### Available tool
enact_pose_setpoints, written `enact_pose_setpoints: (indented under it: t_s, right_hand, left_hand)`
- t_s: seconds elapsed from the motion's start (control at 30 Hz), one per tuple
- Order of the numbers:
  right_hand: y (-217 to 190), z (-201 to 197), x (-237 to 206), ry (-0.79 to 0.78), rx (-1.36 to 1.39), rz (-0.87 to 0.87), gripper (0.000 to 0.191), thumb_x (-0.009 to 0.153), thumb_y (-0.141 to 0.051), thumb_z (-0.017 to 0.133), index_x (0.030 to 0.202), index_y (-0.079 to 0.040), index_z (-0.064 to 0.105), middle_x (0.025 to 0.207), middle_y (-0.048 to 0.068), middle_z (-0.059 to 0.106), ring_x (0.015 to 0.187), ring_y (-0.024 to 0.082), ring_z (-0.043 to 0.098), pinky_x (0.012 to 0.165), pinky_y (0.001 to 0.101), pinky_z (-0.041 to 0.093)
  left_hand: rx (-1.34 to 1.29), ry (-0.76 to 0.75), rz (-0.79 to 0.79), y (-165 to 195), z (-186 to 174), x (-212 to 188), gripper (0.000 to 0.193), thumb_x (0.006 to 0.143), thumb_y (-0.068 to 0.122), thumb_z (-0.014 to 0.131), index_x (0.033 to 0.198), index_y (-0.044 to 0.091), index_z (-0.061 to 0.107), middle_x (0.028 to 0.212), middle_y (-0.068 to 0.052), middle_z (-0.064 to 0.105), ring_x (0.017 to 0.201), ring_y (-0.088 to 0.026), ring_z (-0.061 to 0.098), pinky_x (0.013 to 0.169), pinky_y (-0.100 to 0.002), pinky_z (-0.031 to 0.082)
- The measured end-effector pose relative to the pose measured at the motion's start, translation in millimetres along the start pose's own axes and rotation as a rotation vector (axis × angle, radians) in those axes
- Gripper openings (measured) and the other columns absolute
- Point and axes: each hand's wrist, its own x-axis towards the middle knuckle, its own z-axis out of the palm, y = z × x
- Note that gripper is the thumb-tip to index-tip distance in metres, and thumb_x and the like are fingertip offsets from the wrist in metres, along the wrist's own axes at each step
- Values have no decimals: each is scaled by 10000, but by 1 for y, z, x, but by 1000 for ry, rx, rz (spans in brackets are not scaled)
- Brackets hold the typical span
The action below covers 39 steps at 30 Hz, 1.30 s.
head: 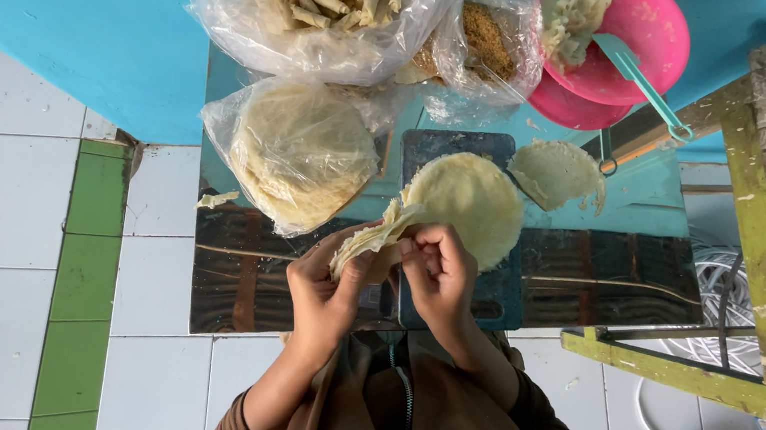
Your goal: The person takes thin dough discs from a plastic-covered stack and stretches each one by hand, pulling and rotating the dough to widen it, then places the stretched skin back on the stack or on the metal board. They repeat this with one disc at a time, occasionally pressing a disc flat on the board.
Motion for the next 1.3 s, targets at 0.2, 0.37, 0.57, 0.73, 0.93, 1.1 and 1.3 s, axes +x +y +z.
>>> enact_pose_setpoints:
  t_s: [0.2, 0.37, 0.57, 0.73, 0.93, 1.1, 1.3]
  right_hand:
    - [-13, 0, 4, -127, 255, -69, 206, 986, -11, 665, 1142, 31, 537, 1087, 99, 694, 978, 98, 693, 831, 237, 579]
    - [-32, 5, 8, -65, 36, -125, 230, 964, 43, 718, 1181, 49, 644, 1084, 101, 706, 975, 138, 725, 837, 268, 624]
    - [-43, 7, 7, 6, -109, -148, 130, 962, 40, 698, 1091, 43, 685, 1030, 89, 689, 902, 113, 713, 783, 248, 625]
    - [-26, 12, 5, 3, 18, -79, 96, 1009, 21, 668, 1093, 42, 627, 999, 61, 691, 905, 77, 682, 797, 220, 570]
    - [-5, 7, 7, -65, 239, 121, 143, 1024, -52, 668, 1099, 52, 606, 935, 69, 690, 809, 60, 628, 718, 208, 513]
    - [-12, 6, 6, -162, 294, 32, 249, 976, -44, 680, 1166, 43, 545, 1091, 81, 673, 983, 79, 666, 860, 229, 556]
    - [-24, 9, 13, -113, 15, -82, 174, 955, 0, 784, 1058, 6, 644, 1043, 74, 685, 900, 115, 677, 765, 252, 572]
  left_hand:
    - [-15, -6, 5, 2, -3, -2, 293, 1019, 147, 629, 1236, -33, 708, 1087, -131, 764, 960, -123, 680, 852, -271, 554]
    - [113, -18, 105, 4, -3, -4, 278, 1010, 153, 628, 1208, -29, 698, 1168, -142, 768, 1006, -179, 736, 891, -298, 567]
    - [210, -1, 225, -7, -2, -9, 237, 989, 127, 644, 1160, -31, 689, 1229, -155, 750, 1077, -248, 749, 952, -336, 568]
    - [181, 32, 217, -14, -1, -15, 260, 977, 89, 612, 1193, -42, 674, 1234, -157, 740, 1101, -246, 731, 974, -332, 548]
    - [-47, 80, 16, -16, -3, -15, 300, 1032, 125, 536, 1246, -19, 689, 1079, -104, 743, 998, -123, 656, 902, -274, 534]
    - [-25, 54, 25, -16, -4, -17, 308, 1039, 152, 535, 1256, -17, 675, 1125, -103, 739, 1033, -135, 665, 930, -286, 531]
    - [-259, -85, 8, -15, -5, -9, 361, 1046, 210, 580, 1316, -31, 578, 1300, -134, 673, 1174, -160, 627, 1045, -310, 489]
